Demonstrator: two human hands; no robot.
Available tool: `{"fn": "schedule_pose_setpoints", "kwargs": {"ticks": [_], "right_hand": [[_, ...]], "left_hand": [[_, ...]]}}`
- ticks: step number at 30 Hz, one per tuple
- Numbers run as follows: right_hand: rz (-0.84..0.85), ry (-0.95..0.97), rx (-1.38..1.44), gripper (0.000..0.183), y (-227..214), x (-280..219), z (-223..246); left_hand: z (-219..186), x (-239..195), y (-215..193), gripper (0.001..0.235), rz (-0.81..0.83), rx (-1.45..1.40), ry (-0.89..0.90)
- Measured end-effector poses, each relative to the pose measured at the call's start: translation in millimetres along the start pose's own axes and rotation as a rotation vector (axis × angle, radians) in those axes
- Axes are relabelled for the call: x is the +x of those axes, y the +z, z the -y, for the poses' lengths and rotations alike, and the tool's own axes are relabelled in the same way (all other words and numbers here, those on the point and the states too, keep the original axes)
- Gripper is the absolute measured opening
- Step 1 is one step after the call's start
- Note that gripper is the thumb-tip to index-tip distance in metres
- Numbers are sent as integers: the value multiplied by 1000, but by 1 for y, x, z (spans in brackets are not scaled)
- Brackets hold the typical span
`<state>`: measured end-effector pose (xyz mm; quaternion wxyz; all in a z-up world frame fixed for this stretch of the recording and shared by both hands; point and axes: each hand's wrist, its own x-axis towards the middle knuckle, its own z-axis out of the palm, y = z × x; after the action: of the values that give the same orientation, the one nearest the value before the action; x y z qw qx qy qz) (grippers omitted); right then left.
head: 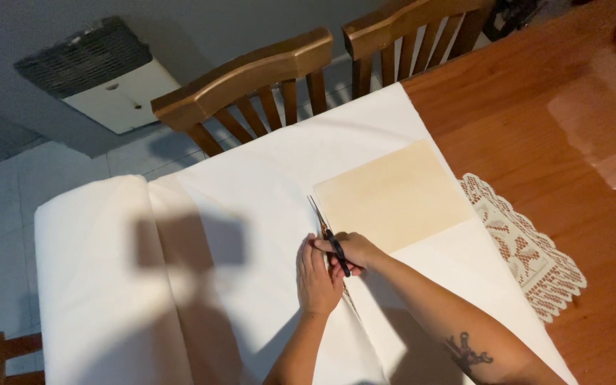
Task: The person uses scissors to cut a large white fabric roll on a wooden table, guided by a rectangular template. They cut along the template edges, then fold and cut additional sections of the fabric into smaller pieces.
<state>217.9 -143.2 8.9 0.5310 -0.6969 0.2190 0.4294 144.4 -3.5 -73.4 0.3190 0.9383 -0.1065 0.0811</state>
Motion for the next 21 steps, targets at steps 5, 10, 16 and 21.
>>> {"fn": "schedule_pose_setpoints", "kwargs": {"ticks": [5, 10, 16, 21], "right_hand": [[-26, -25, -30, 61, 1, -1, 22], [-47, -20, 36, 59, 3, -3, 28], [-78, -43, 36, 56, 5, -8, 31], [-127, -21, 38, 60, 14, -12, 28]], "left_hand": [[7, -3, 13, 79, -99, 138, 148], [-9, 3, -1, 78, -78, 178, 168], [-29, 11, -19, 52, 175, 206, 174], [-54, 31, -45, 57, 726, 316, 60]]}}
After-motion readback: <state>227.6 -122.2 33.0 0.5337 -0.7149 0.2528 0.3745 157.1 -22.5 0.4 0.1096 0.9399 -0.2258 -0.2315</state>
